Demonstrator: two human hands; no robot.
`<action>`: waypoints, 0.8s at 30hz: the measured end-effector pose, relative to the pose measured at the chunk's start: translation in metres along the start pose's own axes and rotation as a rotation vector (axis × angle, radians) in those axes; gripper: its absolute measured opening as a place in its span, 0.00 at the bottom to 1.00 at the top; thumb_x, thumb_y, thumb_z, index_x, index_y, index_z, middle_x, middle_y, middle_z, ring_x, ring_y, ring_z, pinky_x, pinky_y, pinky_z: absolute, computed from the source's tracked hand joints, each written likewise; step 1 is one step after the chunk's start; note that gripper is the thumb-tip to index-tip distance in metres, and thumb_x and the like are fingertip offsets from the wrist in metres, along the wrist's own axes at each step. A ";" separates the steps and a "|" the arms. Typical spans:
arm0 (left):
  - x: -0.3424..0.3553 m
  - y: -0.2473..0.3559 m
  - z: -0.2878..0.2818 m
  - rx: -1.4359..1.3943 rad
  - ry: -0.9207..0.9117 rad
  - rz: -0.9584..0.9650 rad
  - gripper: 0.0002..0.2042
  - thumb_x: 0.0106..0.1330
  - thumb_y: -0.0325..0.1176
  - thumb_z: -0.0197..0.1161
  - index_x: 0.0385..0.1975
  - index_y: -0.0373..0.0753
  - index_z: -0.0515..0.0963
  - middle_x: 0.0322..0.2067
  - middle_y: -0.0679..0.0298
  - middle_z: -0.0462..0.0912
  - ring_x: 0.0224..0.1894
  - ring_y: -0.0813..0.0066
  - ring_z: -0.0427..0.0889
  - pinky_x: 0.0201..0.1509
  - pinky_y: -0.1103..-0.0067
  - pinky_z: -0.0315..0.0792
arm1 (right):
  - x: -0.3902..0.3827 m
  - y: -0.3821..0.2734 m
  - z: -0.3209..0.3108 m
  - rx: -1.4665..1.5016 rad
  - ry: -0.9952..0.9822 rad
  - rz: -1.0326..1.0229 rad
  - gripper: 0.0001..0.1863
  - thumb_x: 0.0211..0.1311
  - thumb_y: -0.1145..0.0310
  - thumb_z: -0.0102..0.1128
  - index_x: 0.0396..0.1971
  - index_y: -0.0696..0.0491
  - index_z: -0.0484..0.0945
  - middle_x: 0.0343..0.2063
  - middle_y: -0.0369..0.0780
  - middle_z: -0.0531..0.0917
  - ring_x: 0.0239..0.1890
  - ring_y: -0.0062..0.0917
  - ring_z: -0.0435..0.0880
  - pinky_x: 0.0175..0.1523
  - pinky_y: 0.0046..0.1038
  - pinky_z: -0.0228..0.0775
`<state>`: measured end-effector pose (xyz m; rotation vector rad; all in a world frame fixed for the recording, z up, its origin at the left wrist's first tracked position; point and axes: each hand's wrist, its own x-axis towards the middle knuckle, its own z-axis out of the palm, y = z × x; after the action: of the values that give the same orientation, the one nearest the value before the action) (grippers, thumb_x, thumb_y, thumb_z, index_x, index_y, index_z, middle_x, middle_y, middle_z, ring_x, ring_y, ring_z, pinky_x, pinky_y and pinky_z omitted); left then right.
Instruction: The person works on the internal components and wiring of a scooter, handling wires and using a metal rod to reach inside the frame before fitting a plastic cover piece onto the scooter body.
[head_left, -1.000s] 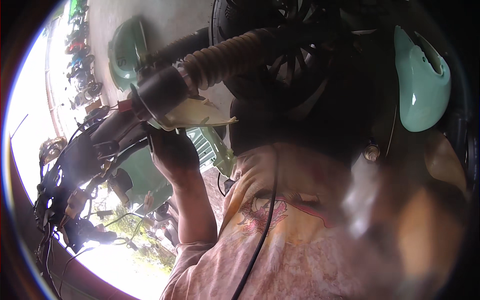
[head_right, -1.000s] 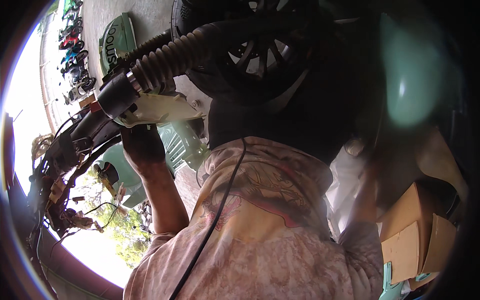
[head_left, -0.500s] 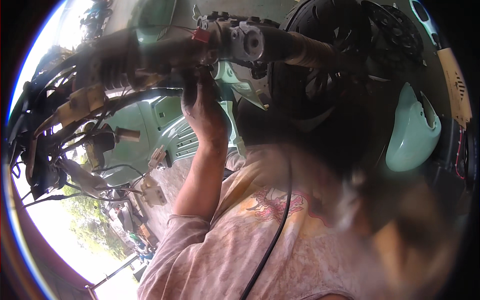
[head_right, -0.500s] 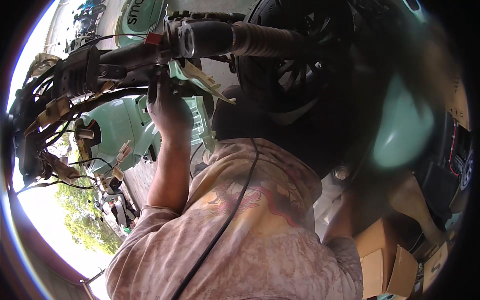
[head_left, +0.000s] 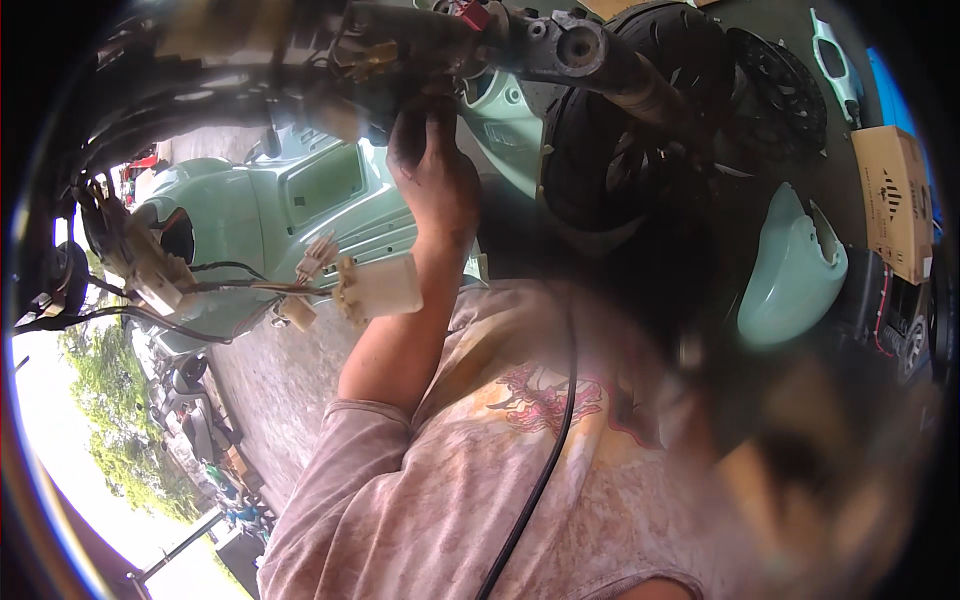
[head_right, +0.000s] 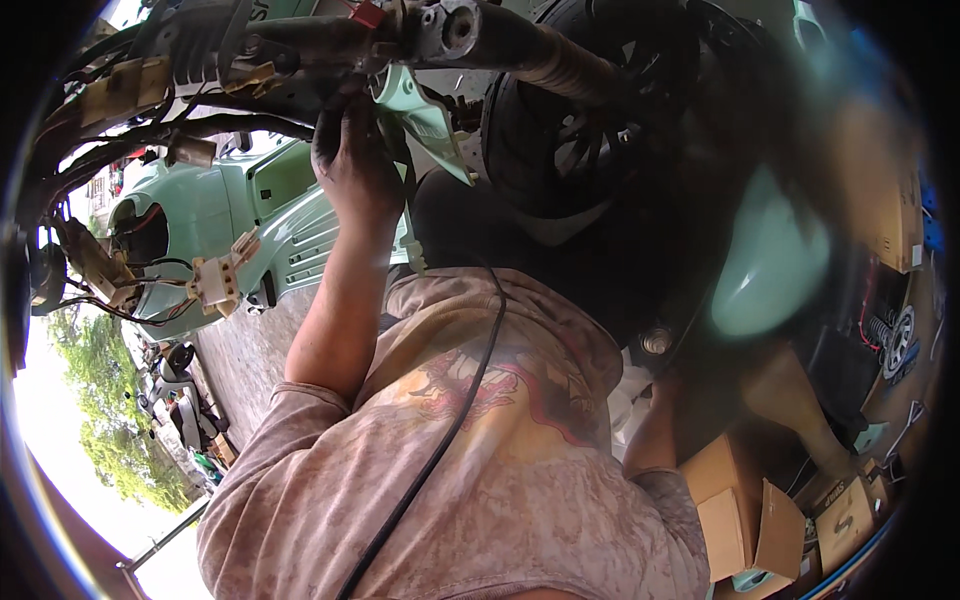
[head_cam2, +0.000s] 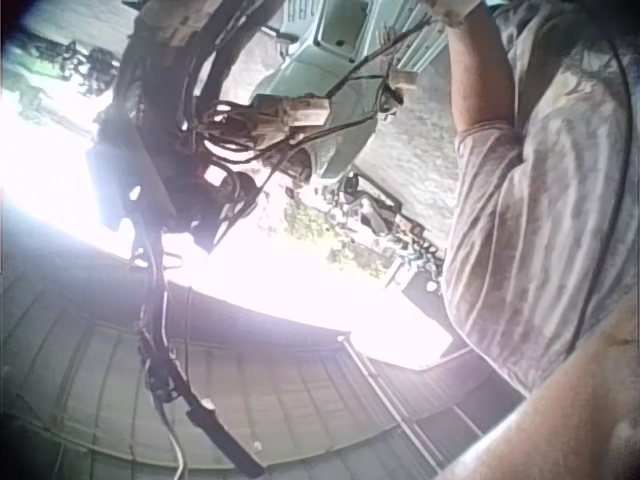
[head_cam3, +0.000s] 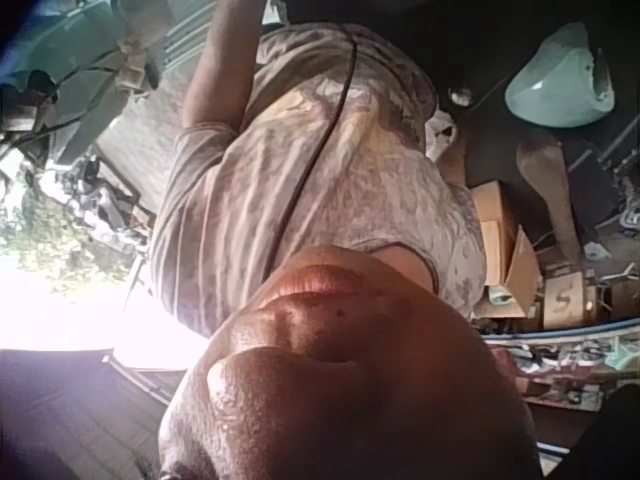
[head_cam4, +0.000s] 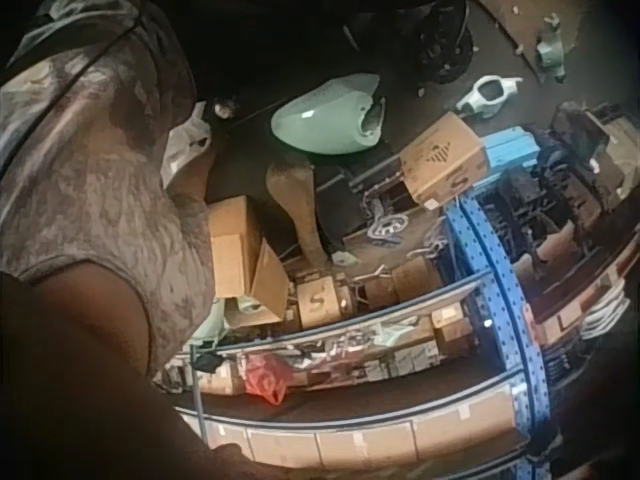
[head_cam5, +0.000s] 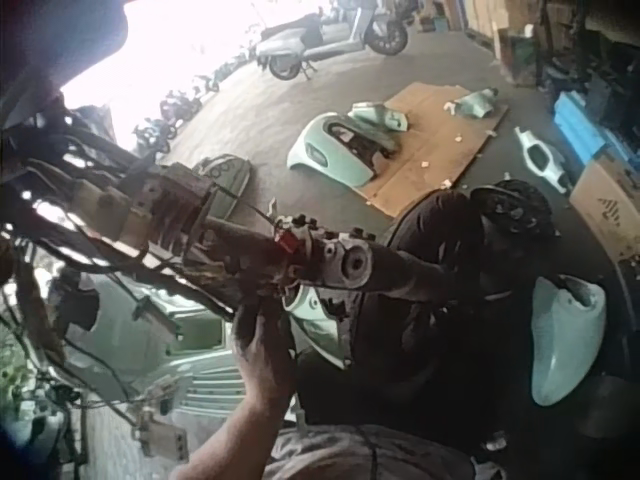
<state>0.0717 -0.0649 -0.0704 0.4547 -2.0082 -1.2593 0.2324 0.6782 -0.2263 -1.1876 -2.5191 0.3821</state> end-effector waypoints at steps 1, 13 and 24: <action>-0.002 -0.001 0.002 -0.133 0.032 -0.122 0.08 0.65 0.32 0.58 0.40 0.36 0.75 0.23 0.66 0.74 0.20 0.82 0.70 0.21 0.85 0.62 | 0.001 -0.001 -0.001 0.000 0.011 0.001 0.22 0.64 0.56 0.52 0.46 0.60 0.75 0.44 0.50 0.79 0.49 0.42 0.76 0.56 0.37 0.65; -0.004 -0.014 0.037 -0.201 -0.011 -0.101 0.12 0.66 0.35 0.54 0.43 0.34 0.76 0.36 0.61 0.80 0.39 0.75 0.75 0.48 0.80 0.67 | -0.071 0.000 0.028 0.100 0.005 0.112 0.21 0.64 0.58 0.53 0.47 0.61 0.74 0.44 0.50 0.79 0.49 0.42 0.76 0.57 0.37 0.65; -0.031 -0.056 -0.031 -0.345 -0.056 -0.141 0.10 0.61 0.27 0.53 0.40 0.33 0.76 0.34 0.65 0.77 0.36 0.80 0.73 0.40 0.84 0.67 | -0.166 -0.154 0.139 0.587 -0.057 -0.055 0.20 0.64 0.60 0.55 0.46 0.61 0.74 0.44 0.48 0.79 0.48 0.38 0.77 0.56 0.35 0.65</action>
<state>0.1113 -0.0916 -0.1236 0.4009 -1.7771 -1.6847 0.1689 0.4399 -0.3245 -0.8778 -2.2317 1.0609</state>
